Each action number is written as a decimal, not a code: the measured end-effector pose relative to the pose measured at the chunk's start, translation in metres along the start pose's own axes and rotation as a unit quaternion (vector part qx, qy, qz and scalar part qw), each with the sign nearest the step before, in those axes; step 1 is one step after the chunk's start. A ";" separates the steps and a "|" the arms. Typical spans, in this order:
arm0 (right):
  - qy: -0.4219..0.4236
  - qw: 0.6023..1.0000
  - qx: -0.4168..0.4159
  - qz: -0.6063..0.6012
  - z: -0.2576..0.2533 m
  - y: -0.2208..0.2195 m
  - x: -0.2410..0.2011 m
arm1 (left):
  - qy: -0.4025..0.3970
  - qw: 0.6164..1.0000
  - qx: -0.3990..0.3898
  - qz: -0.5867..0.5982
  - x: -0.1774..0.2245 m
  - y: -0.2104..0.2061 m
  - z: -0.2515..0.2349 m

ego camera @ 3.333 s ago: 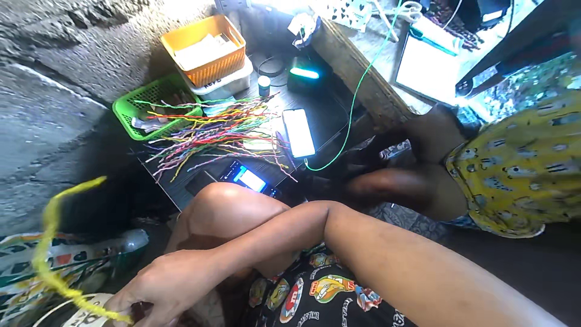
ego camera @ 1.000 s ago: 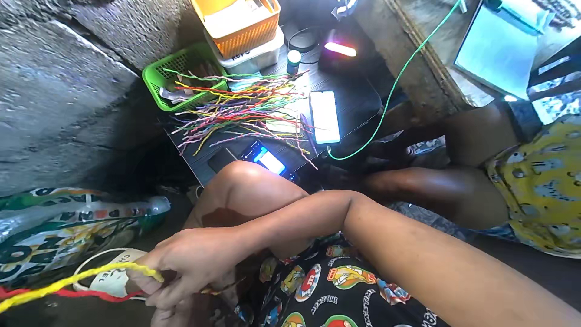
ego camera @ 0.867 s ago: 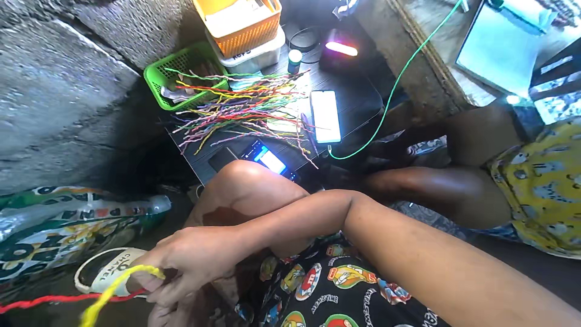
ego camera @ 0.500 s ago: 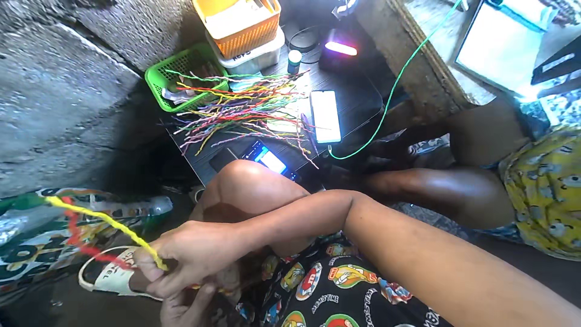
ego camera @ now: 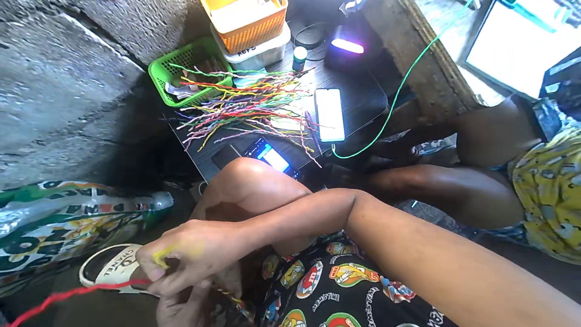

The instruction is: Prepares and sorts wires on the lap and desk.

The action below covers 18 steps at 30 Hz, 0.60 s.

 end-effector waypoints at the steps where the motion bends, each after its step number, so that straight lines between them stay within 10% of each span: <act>1: -0.007 1.000 -0.003 0.003 0.000 0.000 0.000 | 0.004 1.000 0.000 -0.001 0.001 -0.002 0.000; 9: -0.002 1.000 0.001 -0.015 0.000 0.000 -0.003 | -0.019 0.996 -0.068 0.062 -0.001 0.011 0.002; 18: 0.031 0.997 0.006 -0.071 -0.016 -0.016 0.005 | 0.013 0.995 0.058 -0.077 0.024 0.006 0.012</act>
Point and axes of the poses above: each hand's wrist, its own z-axis away from the middle knuckle, its own y-axis out of the back of the hand, x = y × z, the point moved 2 cm from there along -z, towards the middle knuckle, and after that the axes turned 12 degrees about -x, right-handed, at the moved point
